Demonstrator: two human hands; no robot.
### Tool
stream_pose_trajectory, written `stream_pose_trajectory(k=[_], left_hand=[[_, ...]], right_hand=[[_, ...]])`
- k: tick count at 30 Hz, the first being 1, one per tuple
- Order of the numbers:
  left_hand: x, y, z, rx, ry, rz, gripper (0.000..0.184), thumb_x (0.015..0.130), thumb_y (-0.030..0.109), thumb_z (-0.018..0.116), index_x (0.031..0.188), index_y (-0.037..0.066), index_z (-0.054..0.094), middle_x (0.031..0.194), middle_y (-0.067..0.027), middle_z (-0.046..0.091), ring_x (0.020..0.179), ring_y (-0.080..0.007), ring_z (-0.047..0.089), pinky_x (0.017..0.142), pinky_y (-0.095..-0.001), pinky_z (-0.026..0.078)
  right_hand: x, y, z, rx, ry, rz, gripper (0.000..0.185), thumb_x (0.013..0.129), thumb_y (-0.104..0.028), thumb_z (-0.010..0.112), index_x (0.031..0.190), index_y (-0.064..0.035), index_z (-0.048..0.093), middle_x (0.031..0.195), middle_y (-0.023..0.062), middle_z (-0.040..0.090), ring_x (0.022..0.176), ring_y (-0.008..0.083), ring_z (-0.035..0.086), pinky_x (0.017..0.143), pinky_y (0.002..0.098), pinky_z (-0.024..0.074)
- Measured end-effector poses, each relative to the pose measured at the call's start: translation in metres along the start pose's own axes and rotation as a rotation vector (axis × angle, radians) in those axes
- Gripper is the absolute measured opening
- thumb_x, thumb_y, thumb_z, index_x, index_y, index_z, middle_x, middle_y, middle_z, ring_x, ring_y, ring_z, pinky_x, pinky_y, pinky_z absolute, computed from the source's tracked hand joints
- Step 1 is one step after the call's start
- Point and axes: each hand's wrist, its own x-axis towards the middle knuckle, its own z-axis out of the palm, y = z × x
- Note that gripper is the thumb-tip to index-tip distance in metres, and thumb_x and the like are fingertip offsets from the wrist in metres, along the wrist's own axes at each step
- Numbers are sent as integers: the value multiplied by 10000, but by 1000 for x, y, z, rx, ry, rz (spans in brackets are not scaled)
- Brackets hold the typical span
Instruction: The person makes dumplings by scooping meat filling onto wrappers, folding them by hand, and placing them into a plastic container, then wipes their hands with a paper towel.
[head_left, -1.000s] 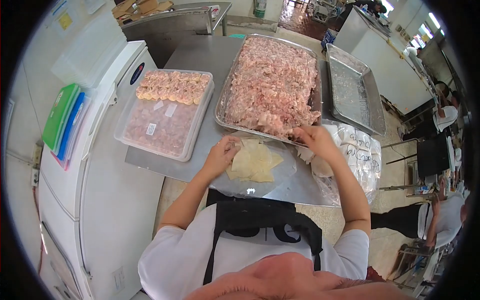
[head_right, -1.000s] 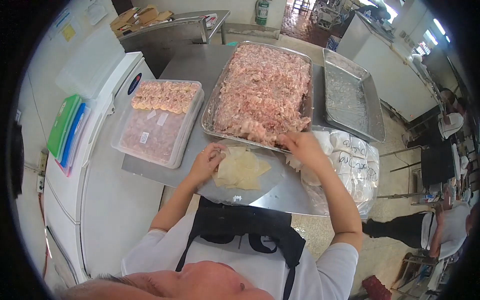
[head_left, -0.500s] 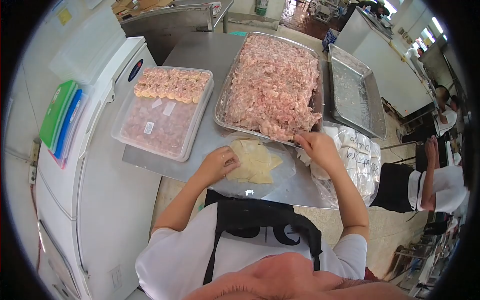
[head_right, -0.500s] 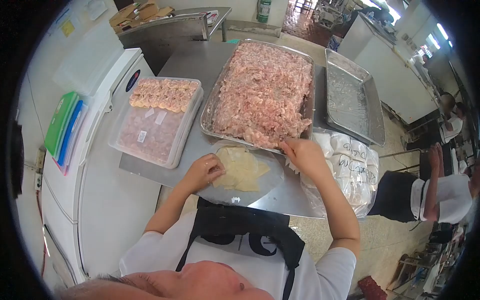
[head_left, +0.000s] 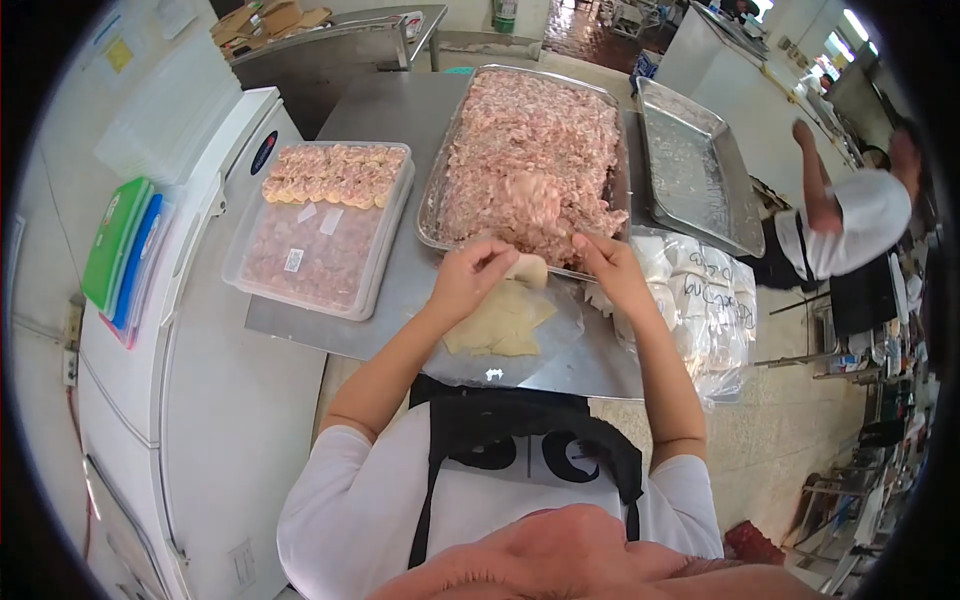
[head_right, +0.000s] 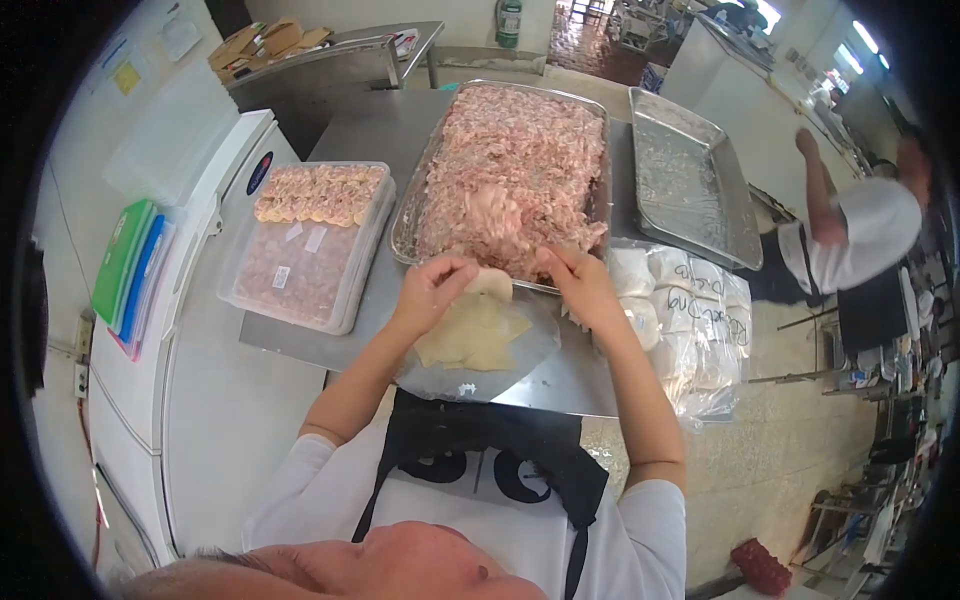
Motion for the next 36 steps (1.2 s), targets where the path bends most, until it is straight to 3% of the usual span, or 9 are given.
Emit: stream_pose_trajectory(k=[5, 11, 13, 19, 22, 25, 32, 34, 36], left_hand=[[16, 26, 24, -67, 91, -22, 204, 920, 190, 639, 955, -2, 697, 814, -5, 652, 754, -69, 566, 681, -235, 456], [20, 14, 51, -188, 83, 229, 208, 942, 156, 603, 1052, 6, 696, 891, -15, 659, 806, -61, 575, 718, -207, 456], [22, 3, 49, -335, 100, 42, 205, 952, 158, 585, 1059, 13, 682, 942, -26, 666, 850, -79, 607, 754, -218, 475], [20, 14, 43, -902, 90, -82, 205, 958, 195, 578, 1042, 22, 650, 956, -26, 662, 832, -90, 621, 725, -246, 510], [21, 4, 41, -519, 127, 32, 230, 955, 221, 585, 1039, 19, 655, 910, -19, 666, 786, -83, 622, 665, -245, 520], [19, 7, 28, -463, 58, -108, 223, 946, 225, 600, 1031, 27, 658, 850, -13, 665, 737, -66, 611, 608, -232, 505], [31, 1, 4, -210, -72, -100, 248, 945, 248, 609, 1035, 23, 663, 864, -23, 663, 711, -78, 597, 621, -240, 480], [33, 1, 2, -236, 229, 121, 288, 942, 258, 612, 1102, 19, 634, 963, -55, 664, 826, -100, 620, 715, -238, 494], [30, 4, 2, -189, 188, 128, 320, 940, 250, 614, 1153, 12, 605, 1020, -71, 654, 894, -118, 619, 768, -244, 494]], right_hand=[[-1, 1, 14, 270, 58, -97, 272, 926, -294, 643, 894, -24, 656, 731, -77, 500, 680, 38, 405, 580, 224, 327], [-8, -8, 20, 346, 42, -57, 223, 899, -253, 665, 884, -30, 655, 751, -66, 542, 684, 34, 422, 585, 214, 327], [-7, -5, 23, 454, 45, -76, 209, 896, -237, 664, 879, -29, 654, 746, -68, 543, 680, 34, 422, 579, 217, 327], [-3, -7, 22, 290, 38, -47, 204, 907, -235, 641, 881, -33, 665, 761, -61, 566, 699, 31, 459, 596, 208, 346], [2, -10, 27, 344, -5, 77, 220, 914, -252, 633, 931, -35, 667, 732, -64, 555, 638, 18, 446, 539, 201, 326], [8, -17, 34, 411, 21, -39, 267, 926, -262, 634, 930, 2, 671, 794, -25, 611, 748, 54, 521, 685, 218, 426], [12, -13, 31, 424, -219, 87, 162, 886, -207, 666, 895, -47, 645, 638, -92, 480, 526, 9, 375, 464, 197, 261], [12, -14, 30, 468, -198, 90, 130, 874, -198, 684, 850, -84, 625, 605, -107, 428, 472, 1, 317, 418, 193, 201], [14, -18, 28, 391, -83, 106, 144, 878, -204, 680, 817, -89, 618, 596, -104, 434, 459, 5, 319, 413, 196, 203]])
